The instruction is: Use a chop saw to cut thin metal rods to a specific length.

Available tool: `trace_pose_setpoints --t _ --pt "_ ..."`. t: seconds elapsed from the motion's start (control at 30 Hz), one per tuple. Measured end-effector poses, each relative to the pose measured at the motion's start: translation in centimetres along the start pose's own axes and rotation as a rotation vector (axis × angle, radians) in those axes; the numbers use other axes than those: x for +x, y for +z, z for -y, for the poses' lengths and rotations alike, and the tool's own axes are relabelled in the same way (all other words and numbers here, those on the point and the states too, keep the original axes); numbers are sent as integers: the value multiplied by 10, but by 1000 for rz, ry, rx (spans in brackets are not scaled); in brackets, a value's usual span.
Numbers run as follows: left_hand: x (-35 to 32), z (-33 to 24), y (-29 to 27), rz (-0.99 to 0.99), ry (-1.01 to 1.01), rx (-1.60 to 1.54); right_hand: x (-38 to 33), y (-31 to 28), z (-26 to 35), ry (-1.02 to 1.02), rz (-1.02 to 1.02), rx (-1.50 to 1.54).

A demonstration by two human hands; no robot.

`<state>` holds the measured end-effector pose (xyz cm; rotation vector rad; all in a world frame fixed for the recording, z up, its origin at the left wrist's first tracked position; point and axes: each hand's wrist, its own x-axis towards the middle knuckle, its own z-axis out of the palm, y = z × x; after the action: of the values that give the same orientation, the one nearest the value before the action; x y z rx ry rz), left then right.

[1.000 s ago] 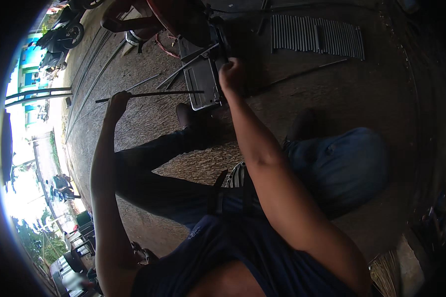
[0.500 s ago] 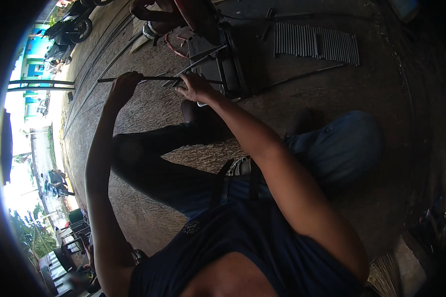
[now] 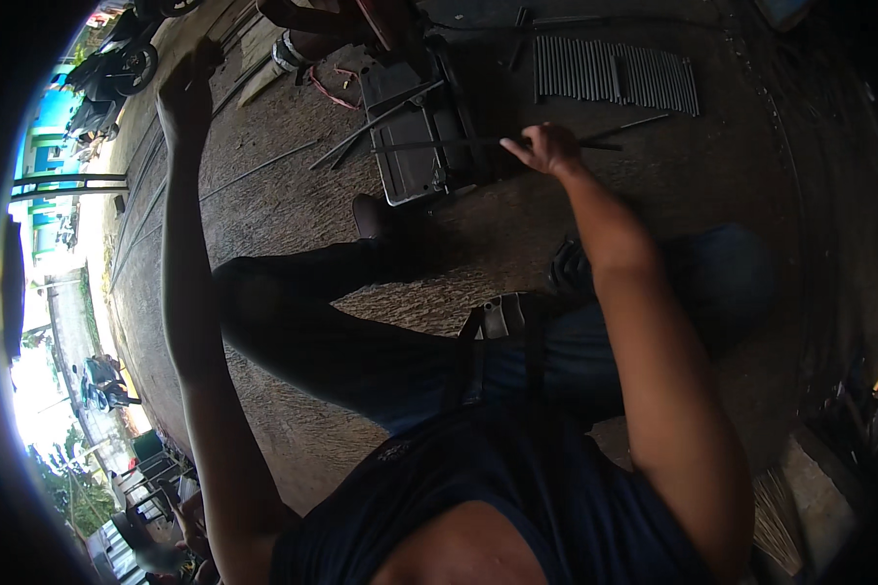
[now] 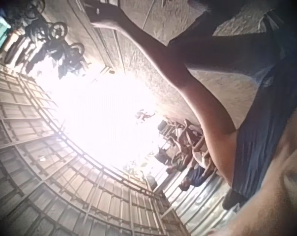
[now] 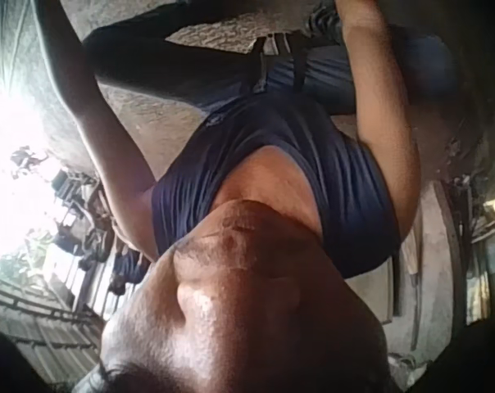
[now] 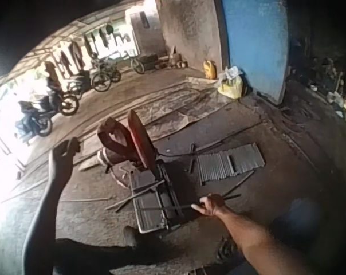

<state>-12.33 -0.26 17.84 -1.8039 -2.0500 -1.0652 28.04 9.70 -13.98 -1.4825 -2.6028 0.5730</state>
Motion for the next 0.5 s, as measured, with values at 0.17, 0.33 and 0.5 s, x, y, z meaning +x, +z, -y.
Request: trace_pose_setpoints --t 0.17,0.33,0.5 --pt "76 -4 36 284 -652 -529 -21 4 -86 141 -25 -88" --pt "110 1 83 653 -525 -267 -31 45 -143 397 -42 20" --pt "116 13 100 495 -471 -126 -27 107 -169 526 -44 72"
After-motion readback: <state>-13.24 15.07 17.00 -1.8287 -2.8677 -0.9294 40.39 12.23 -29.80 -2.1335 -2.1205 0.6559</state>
